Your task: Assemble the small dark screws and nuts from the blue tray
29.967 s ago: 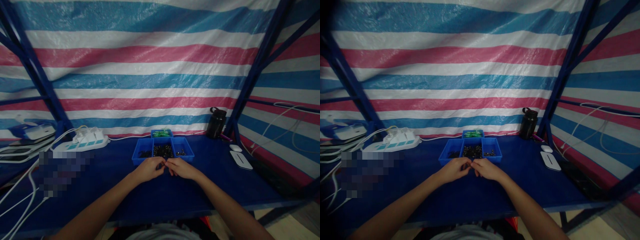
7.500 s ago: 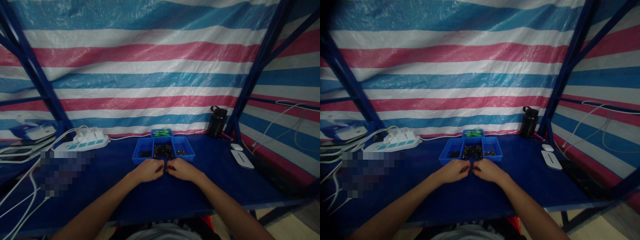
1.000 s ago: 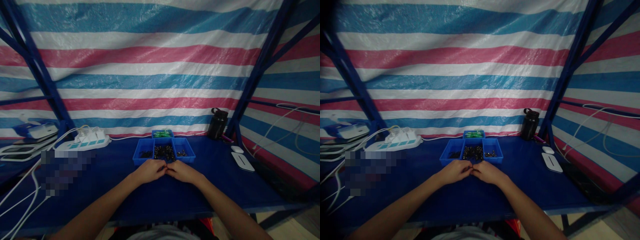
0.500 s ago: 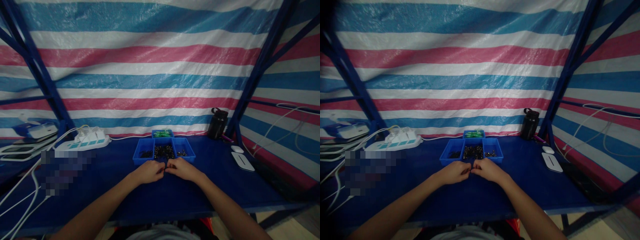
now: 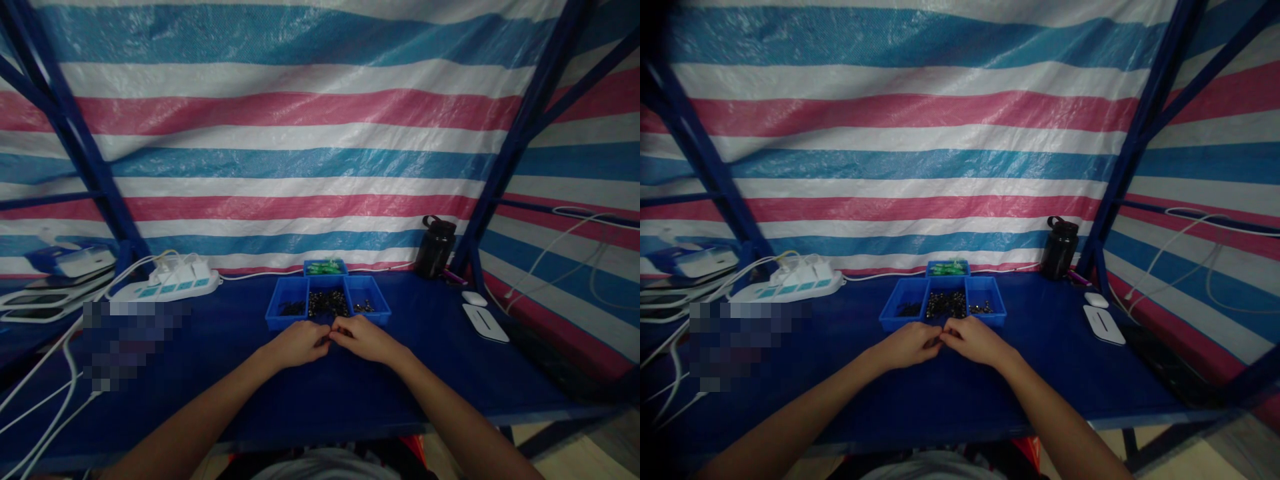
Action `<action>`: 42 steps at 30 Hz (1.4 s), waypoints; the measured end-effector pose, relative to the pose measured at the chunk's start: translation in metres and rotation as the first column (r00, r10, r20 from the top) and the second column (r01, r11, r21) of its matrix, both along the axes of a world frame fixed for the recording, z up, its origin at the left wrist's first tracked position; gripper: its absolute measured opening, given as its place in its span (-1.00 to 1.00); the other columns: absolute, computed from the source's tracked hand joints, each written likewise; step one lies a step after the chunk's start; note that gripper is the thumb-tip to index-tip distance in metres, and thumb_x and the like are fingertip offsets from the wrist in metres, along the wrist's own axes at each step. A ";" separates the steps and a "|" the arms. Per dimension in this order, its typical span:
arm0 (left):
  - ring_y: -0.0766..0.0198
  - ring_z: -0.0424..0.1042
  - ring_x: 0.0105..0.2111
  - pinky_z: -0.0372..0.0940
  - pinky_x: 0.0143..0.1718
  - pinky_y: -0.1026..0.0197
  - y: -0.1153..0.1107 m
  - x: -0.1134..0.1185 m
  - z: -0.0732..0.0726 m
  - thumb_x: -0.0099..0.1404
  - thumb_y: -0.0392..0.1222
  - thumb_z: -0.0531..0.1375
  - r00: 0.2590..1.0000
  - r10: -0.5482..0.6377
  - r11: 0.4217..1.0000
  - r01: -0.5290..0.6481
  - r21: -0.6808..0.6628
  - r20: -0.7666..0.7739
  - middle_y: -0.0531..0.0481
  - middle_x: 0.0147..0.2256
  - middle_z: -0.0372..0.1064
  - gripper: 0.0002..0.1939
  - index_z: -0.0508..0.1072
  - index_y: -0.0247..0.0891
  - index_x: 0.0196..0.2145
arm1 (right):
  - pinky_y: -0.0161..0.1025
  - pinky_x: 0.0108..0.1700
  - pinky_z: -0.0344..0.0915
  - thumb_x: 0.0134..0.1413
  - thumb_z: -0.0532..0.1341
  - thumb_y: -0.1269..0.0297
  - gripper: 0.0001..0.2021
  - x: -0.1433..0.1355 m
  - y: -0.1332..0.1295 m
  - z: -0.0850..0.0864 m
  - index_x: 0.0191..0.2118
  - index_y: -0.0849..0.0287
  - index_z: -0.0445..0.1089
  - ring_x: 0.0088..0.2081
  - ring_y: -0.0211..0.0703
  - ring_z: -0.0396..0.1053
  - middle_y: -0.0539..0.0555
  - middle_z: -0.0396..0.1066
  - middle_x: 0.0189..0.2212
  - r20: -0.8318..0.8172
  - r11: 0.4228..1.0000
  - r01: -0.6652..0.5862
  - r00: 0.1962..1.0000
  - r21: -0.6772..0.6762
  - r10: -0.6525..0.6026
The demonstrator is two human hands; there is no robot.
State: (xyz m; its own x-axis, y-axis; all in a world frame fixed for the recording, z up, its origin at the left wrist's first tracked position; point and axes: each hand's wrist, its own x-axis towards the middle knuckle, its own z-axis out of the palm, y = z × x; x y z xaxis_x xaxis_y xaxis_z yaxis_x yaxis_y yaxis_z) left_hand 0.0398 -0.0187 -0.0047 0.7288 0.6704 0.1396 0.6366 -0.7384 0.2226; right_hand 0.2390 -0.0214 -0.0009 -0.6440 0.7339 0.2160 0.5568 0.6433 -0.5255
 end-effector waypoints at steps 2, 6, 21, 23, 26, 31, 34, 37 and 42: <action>0.29 0.39 -0.48 0.10 -0.49 0.33 0.000 0.000 0.000 0.28 -0.22 0.05 1.000 0.001 1.000 -0.001 0.017 -0.002 0.02 -0.49 0.39 -0.86 0.37 -0.27 -0.37 | -0.38 -0.42 0.10 0.19 0.08 0.28 -0.84 0.001 0.002 0.000 -0.29 0.19 0.38 -0.46 -0.27 0.33 -0.01 0.40 -0.50 0.024 1.000 0.019 1.000 0.010 -0.019; 0.28 0.39 -0.45 0.12 -0.46 0.33 0.000 0.000 0.001 0.33 -0.18 0.02 0.999 0.039 0.998 -0.038 0.040 -0.006 0.01 -0.47 0.39 -0.83 0.36 -0.25 -0.35 | -0.37 -0.41 0.08 0.17 0.08 0.32 -0.84 0.006 0.006 -0.003 -0.29 0.19 0.40 -0.47 -0.26 0.32 0.01 0.42 -0.49 0.074 0.999 0.040 0.996 0.022 -0.042; 0.31 0.37 -0.41 0.11 -0.42 0.34 -0.005 0.002 0.007 0.36 -0.23 -0.02 0.995 -0.053 0.998 0.050 0.048 0.081 0.03 -0.40 0.37 -0.82 0.33 -0.25 -0.35 | -0.37 -0.48 0.05 0.15 0.12 0.27 -0.83 0.002 0.005 -0.014 -0.35 0.23 0.40 -0.51 -0.26 0.31 0.01 0.41 -0.53 0.094 1.000 -0.021 0.995 -0.016 0.022; 0.32 0.36 -0.45 0.08 -0.45 0.34 -0.004 0.001 0.008 0.33 -0.23 0.00 0.997 -0.019 0.999 0.015 0.052 0.078 0.04 -0.42 0.37 -0.85 0.33 -0.25 -0.35 | -0.37 -0.48 0.05 0.14 0.12 0.28 -0.85 0.003 0.006 -0.011 -0.35 0.23 0.38 -0.51 -0.27 0.31 0.01 0.40 -0.53 0.092 1.000 0.006 0.996 -0.001 -0.006; 0.31 0.34 -0.49 0.04 -0.49 0.33 -0.001 0.000 0.006 0.31 -0.22 0.03 0.998 0.047 0.998 -0.049 0.047 0.041 0.05 -0.47 0.36 -0.87 0.34 -0.24 -0.35 | -0.37 -0.45 0.06 0.12 0.12 0.32 -0.90 0.005 0.006 -0.007 -0.30 0.20 0.36 -0.49 -0.27 0.31 -0.01 0.39 -0.53 0.090 0.998 0.056 0.994 0.025 -0.058; 0.27 0.37 -0.47 0.04 -0.50 0.32 0.002 0.000 -0.003 0.29 -0.22 0.04 0.998 0.063 0.997 -0.063 0.035 -0.013 0.02 -0.47 0.38 -0.87 0.36 -0.25 -0.35 | -0.38 -0.44 0.08 0.13 0.13 0.31 -0.92 0.003 0.002 -0.002 -0.26 0.17 0.30 -0.47 -0.28 0.32 -0.05 0.37 -0.52 0.038 0.998 0.054 0.998 0.020 -0.055; 0.28 0.37 -0.48 0.05 -0.50 0.32 0.003 0.000 -0.006 0.27 -0.23 0.05 0.999 0.044 0.999 -0.044 0.031 -0.002 0.03 -0.47 0.38 -0.89 0.36 -0.26 -0.35 | -0.40 -0.45 0.10 0.14 0.12 0.29 -0.91 0.001 0.000 -0.002 -0.24 0.16 0.28 -0.48 -0.29 0.33 -0.06 0.37 -0.51 -0.005 1.000 0.003 1.000 -0.029 -0.003; 0.30 0.37 -0.50 0.03 -0.51 0.33 0.003 -0.001 -0.004 0.28 -0.24 0.05 0.999 0.030 0.999 -0.030 0.027 0.021 0.05 -0.50 0.37 -0.90 0.34 -0.25 -0.36 | -0.40 -0.44 0.11 0.15 0.12 0.28 -0.89 0.001 0.002 -0.003 -0.21 0.17 0.28 -0.47 -0.28 0.34 -0.05 0.39 -0.50 -0.003 0.999 -0.005 1.000 -0.046 0.005; 0.32 0.36 -0.48 0.08 -0.47 0.34 0.000 -0.002 0.008 0.33 -0.18 0.02 0.998 0.022 0.998 -0.025 0.054 0.051 0.06 -0.49 0.36 -0.83 0.33 -0.25 -0.36 | -0.35 -0.38 0.12 0.14 0.13 0.26 -0.79 0.005 0.005 -0.008 -0.12 0.20 0.30 -0.38 -0.17 0.39 0.06 0.45 -0.42 0.178 0.996 0.091 0.980 0.014 -0.092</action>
State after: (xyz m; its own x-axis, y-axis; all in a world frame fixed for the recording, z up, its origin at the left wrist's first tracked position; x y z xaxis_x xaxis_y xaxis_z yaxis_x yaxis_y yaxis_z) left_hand 0.0373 -0.0191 0.0033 0.7040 0.6776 0.2127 0.6430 -0.7353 0.2142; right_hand 0.2436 -0.0169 -0.0088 -0.6028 0.7905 0.1082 0.6980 0.5881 -0.4085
